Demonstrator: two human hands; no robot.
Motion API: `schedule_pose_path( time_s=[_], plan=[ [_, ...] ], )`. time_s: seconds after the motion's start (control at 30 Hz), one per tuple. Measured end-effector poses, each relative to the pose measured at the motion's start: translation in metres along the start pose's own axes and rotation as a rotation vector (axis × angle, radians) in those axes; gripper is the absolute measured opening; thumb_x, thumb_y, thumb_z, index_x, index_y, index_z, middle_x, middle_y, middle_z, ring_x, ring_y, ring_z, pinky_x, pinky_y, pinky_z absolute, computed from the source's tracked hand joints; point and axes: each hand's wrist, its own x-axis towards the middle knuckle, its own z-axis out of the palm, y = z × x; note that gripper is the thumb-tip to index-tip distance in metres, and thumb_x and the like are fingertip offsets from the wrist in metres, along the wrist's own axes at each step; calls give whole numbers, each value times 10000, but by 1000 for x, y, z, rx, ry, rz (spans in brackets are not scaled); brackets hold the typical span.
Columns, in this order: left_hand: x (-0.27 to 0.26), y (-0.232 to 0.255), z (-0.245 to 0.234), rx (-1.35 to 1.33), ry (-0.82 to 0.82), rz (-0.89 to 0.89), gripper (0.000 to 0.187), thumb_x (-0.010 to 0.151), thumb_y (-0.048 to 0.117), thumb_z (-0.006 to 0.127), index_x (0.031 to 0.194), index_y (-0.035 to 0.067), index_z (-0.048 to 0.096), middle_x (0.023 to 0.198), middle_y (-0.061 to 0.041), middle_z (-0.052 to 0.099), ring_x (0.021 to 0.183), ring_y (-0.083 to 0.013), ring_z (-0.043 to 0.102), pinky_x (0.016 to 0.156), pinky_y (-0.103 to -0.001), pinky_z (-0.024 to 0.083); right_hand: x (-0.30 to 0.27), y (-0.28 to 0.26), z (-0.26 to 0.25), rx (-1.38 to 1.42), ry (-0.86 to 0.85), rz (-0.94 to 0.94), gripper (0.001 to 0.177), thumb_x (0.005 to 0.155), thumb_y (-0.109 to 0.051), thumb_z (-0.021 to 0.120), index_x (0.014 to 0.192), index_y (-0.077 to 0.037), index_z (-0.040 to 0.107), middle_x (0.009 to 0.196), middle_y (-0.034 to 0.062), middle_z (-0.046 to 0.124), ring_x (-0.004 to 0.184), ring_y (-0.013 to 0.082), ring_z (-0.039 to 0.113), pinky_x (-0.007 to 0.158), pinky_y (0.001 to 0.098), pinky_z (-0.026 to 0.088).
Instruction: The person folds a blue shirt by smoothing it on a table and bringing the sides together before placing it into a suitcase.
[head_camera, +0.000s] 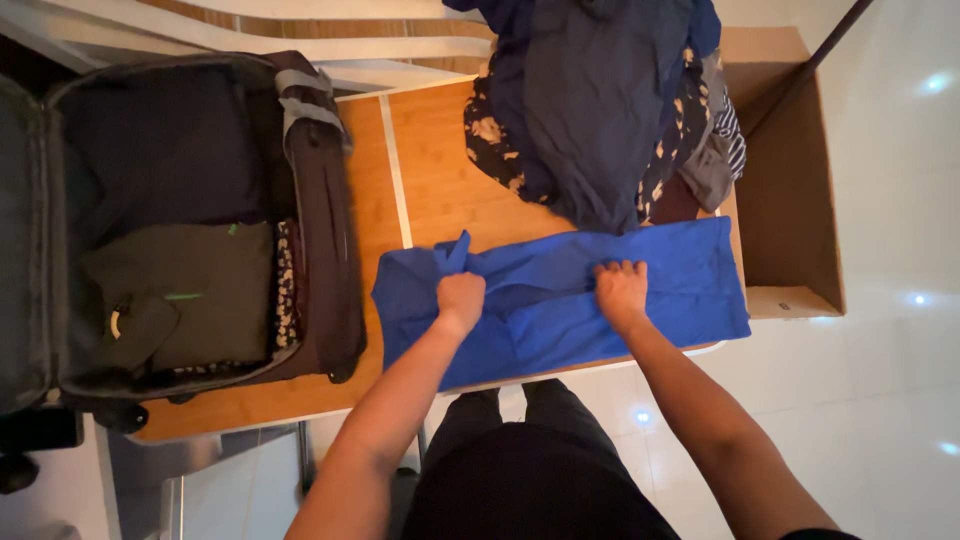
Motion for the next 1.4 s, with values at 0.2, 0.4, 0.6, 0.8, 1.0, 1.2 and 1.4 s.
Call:
schedule_pose_path(
  time_s=[0.2, 0.4, 0.6, 0.8, 1.0, 1.2, 1.4],
  plan=[
    [-16, -1, -32, -84, 231, -101, 133, 854, 80, 599, 837, 84, 730, 849, -148, 742, 758, -333, 748, 631, -458, 586, 1, 6, -24, 75, 174, 8, 153, 740, -172, 682, 890, -145, 695, 891, 63, 693, 910, 273, 646, 903, 459, 428],
    [-53, -2, -71, -197, 303, -116, 192, 763, 132, 676, 910, 8, 683, 838, -196, 694, 741, -383, 723, 612, -487, 581, -9, 11, -45, 181, 260, -66, 175, 717, -112, 703, 884, -149, 663, 856, 55, 651, 895, 269, 633, 910, 458, 432],
    [-81, 7, -10, -240, 143, -138, 77, 836, 41, 647, 891, 46, 700, 898, -205, 710, 810, -395, 727, 705, -490, 600, -22, 14, -15, 49, 19, -92, 167, 721, -125, 721, 876, -161, 670, 874, 46, 671, 914, 255, 651, 869, 447, 442],
    [-94, 9, -31, -398, 123, -219, 161, 790, 152, 717, 892, 30, 692, 932, -212, 695, 878, -411, 695, 762, -522, 563, -13, -13, -30, 71, -133, -51, 373, 601, -194, 806, 952, -152, 688, 950, 67, 708, 958, 280, 671, 886, 480, 448],
    [-99, -33, -60, -553, 506, -671, 324, 781, 198, 768, 1046, 48, 657, 1078, -196, 658, 1019, -419, 642, 823, -508, 537, -3, -80, -39, 533, -174, -176, 338, 775, -272, 803, 1059, -153, 666, 1051, 61, 720, 1051, 282, 672, 912, 442, 511],
    [-102, -77, -20, -578, 305, -938, 536, 831, 238, 773, 1281, 45, 555, 1203, -209, 672, 1116, -403, 652, 904, -498, 540, -10, -148, -48, 522, -24, -487, 392, 682, -151, 766, 1062, -129, 671, 999, 89, 638, 974, 305, 628, 813, 452, 472],
    [-105, -96, 0, -682, 92, -997, 473, 859, 294, 748, 1277, 102, 641, 1238, -175, 708, 1154, -379, 666, 964, -488, 533, -13, -183, -36, 360, 59, -681, 371, 751, -115, 626, 1112, -158, 699, 1038, 101, 610, 962, 292, 577, 813, 433, 426]
  ],
)
